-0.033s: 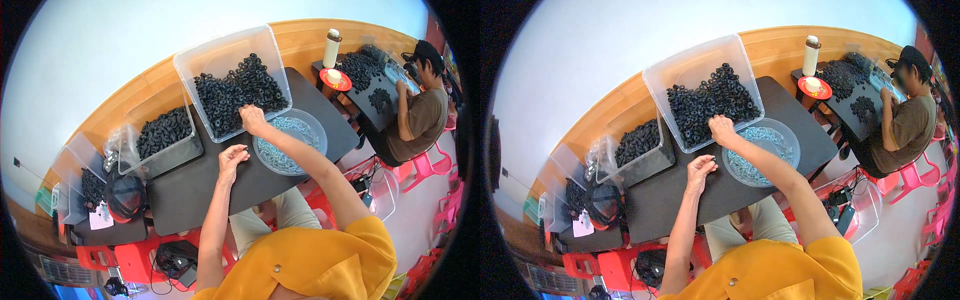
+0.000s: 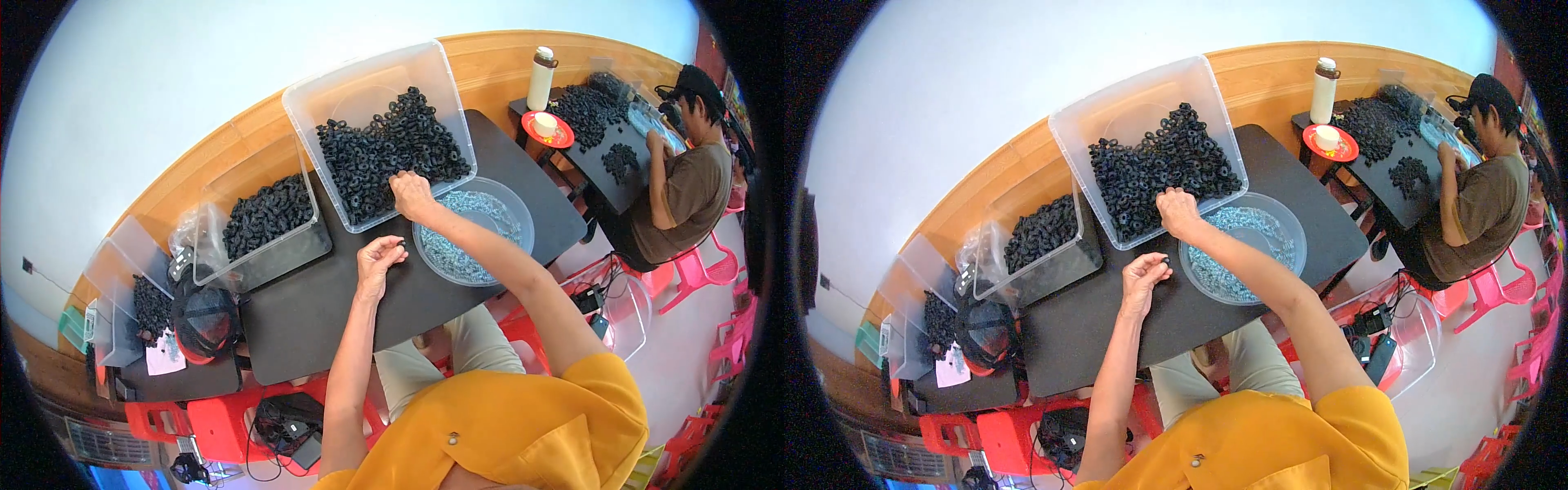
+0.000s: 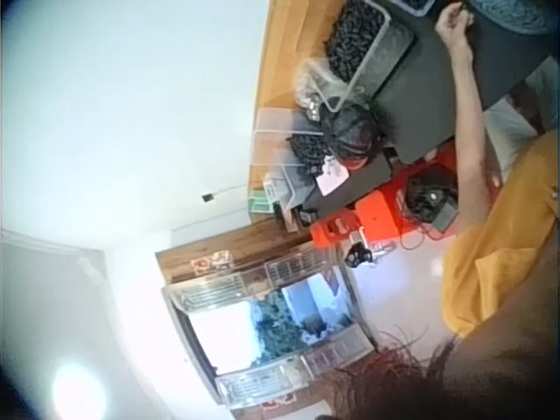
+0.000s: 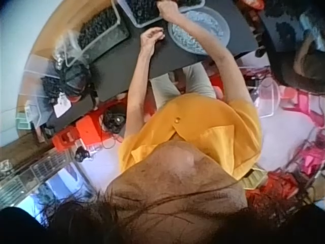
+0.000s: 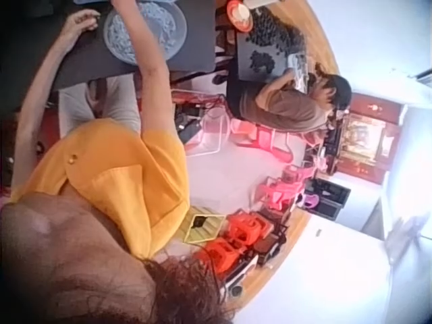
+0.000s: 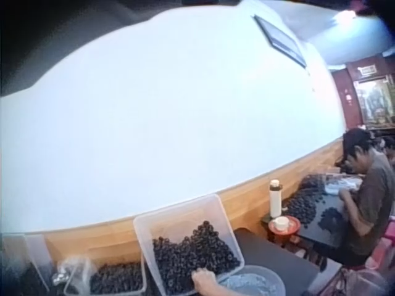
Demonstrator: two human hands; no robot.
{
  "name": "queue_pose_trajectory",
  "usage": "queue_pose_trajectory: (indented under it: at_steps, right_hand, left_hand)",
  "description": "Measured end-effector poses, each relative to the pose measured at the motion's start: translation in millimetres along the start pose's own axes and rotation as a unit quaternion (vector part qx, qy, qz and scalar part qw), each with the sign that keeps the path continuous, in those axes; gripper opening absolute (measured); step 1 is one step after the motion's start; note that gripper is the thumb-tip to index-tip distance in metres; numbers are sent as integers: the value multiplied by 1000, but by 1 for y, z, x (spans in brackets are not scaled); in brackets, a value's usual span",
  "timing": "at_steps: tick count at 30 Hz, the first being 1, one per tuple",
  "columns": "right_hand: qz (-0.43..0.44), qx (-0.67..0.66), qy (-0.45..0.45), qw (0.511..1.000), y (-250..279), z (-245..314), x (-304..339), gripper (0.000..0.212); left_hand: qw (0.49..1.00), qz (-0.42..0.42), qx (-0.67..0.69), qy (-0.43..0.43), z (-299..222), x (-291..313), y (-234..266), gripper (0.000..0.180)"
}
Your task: Manually assembling small black rings with blue components into a final part.
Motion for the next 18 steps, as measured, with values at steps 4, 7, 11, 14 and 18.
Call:
queue_pose_trajectory:
  at_steps: [4,7,11,14,18]
  right_hand:
    - [-35,9,-1,999,2,-1,6,18]
    - [-3,-8,-1,1000,3,-7,10,11]
    - [-11,-36,27,999,14,-8,19,9]
    - [-3,-57,0,998,23,-12,20,8]
    - [22,-116,-41,992,23,-24,20,11]
  left_hand:
    - [1000,-3,6,1,1,0,-1,18]
    - [1000,-2,3,2,2,-1,2,18]
    - [1000,1,1,6,1,-2,2,18]
    - [1000,0,0,7,0,-2,2,18]
    - [1000,5,2,7,0,-1,-1,17]
Point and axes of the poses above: each hand's wrist, its own x-axis away from the middle knuckle, its own y-axis out of the back of the hand, z = x × y, the point moved 10 cm from there along -x, towards the middle knuckle, and after that the axes turned 2 degrees about z, right-handed, at the moved point
